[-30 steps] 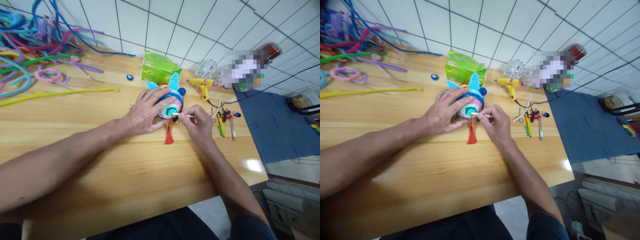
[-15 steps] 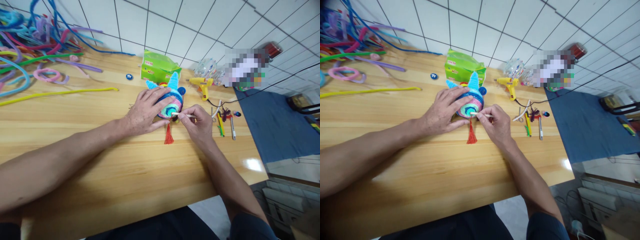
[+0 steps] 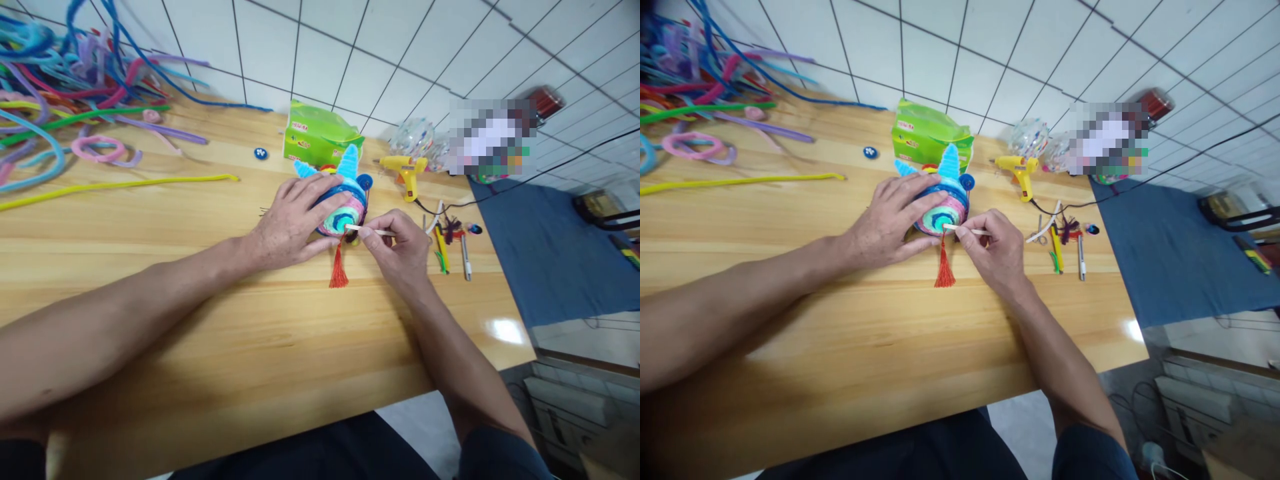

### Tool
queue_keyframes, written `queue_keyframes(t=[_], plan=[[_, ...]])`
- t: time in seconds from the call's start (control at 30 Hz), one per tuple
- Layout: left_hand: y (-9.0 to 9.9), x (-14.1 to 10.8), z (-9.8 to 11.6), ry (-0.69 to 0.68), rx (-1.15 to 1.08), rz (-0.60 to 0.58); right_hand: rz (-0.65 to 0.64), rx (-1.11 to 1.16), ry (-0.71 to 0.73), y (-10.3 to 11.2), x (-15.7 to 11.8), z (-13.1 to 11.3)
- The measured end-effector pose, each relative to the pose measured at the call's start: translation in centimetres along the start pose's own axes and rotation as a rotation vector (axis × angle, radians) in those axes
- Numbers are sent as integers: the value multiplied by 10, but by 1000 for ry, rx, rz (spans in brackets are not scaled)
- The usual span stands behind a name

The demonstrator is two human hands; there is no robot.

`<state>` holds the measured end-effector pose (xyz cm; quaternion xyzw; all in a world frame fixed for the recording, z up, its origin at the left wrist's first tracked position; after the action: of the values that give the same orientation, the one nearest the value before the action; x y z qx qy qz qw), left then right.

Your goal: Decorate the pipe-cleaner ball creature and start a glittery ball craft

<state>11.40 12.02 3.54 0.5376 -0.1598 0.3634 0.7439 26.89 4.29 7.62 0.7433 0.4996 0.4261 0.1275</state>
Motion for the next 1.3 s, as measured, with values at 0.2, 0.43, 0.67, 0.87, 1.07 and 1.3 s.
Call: queue_keyframes(t=[0.2,0.43,0.67,0.87,1.07,1.3], plan=[[2,2,2,35,-23,-13,13,7,17,0,0,-1],[7,10,10,127,-29,12,-24,-16,-28,-3,1,3],[7,13,11,150,-19,12,-18,-15,-25,-3,1,3],[7,12,10,139,-9,22,-11,15,-21,0,2,3],[7,12,10,147,-9,25,-18,32,-34,1,3,5],[6,12,9,143,10,34,-12,5,-26,-1,3,4]])
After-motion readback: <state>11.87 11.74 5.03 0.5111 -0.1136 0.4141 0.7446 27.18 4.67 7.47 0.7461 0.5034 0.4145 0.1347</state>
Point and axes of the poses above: each hand's wrist, its own x-axis towards the middle knuckle, its own y-axis out of the back of the hand, z = x × y, the point moved 10 cm from there along x, towards the middle knuckle, and after that the axes turned 1 degree about -x, right-handed, at the moved point
